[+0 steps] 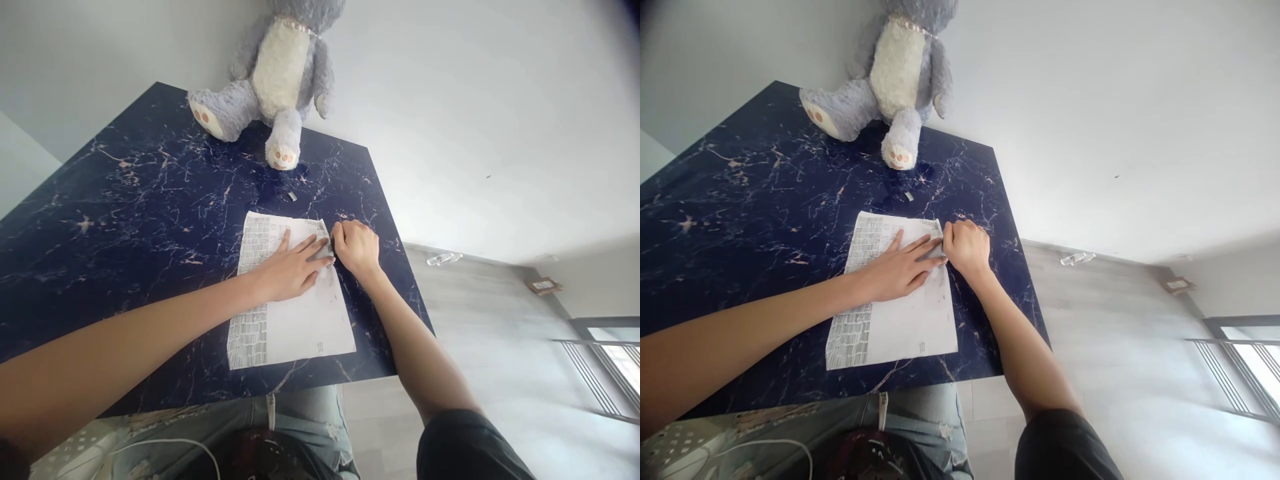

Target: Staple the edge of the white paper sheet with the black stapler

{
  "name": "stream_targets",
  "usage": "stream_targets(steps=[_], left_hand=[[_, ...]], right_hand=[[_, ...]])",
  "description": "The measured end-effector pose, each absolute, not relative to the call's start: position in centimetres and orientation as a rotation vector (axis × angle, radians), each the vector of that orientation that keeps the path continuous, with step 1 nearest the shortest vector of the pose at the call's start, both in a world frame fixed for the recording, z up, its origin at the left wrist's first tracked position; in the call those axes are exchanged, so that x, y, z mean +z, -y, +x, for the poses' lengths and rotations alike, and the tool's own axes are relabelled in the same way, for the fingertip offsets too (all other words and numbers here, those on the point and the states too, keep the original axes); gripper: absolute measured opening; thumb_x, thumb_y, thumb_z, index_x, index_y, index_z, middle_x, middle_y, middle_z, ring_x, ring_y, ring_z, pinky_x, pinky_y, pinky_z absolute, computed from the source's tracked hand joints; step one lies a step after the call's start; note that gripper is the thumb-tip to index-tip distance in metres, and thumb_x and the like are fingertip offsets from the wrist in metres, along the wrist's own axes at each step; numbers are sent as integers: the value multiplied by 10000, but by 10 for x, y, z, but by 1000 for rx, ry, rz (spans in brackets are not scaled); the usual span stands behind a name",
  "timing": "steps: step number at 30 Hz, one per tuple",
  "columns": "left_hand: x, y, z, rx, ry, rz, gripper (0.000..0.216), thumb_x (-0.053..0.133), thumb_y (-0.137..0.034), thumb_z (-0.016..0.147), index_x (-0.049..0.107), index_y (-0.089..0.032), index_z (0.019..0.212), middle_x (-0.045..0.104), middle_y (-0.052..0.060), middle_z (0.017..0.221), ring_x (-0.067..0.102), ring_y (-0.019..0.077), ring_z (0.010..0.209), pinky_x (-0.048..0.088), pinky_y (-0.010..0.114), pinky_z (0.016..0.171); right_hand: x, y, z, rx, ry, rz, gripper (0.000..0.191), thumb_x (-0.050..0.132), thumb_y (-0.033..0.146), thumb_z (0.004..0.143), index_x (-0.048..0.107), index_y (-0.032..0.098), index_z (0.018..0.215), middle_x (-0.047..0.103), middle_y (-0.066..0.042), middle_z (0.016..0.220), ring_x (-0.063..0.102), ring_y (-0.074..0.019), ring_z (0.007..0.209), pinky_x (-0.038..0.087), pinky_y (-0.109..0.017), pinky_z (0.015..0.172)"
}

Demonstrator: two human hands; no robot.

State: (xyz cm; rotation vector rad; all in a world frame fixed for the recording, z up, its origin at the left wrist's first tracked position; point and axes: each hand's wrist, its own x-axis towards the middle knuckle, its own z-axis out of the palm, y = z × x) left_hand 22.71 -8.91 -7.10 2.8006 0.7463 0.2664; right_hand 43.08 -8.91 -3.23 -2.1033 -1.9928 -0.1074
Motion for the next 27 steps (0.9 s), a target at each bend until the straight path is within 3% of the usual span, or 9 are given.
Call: stream_targets(steps=[19, 27], left_hand=[[-65, 90, 229, 192, -748, 2771, 548, 394, -320, 1112, 450, -297, 1656, 220, 118, 1811, 199, 379, 1673, 79, 795, 1278], [-74, 89, 228, 321, -722, 2745, 517, 383, -325, 1111, 500, -306, 1614, 280, 102, 1795, 236, 376, 1662, 48, 772, 1295]], right_hand=[[-28, 91, 425, -145, 2081, -2081, 436, 365, 255, 1112, 761, 220, 934, 797, -71, 1018, 681, -225, 986, 389, -311, 823], [-39, 93, 423, -306, 2228, -2051, 515, 268, 287, 1132, 735, 169, 949, 770, -164, 965, 636, -300, 995, 389, -384, 875]])
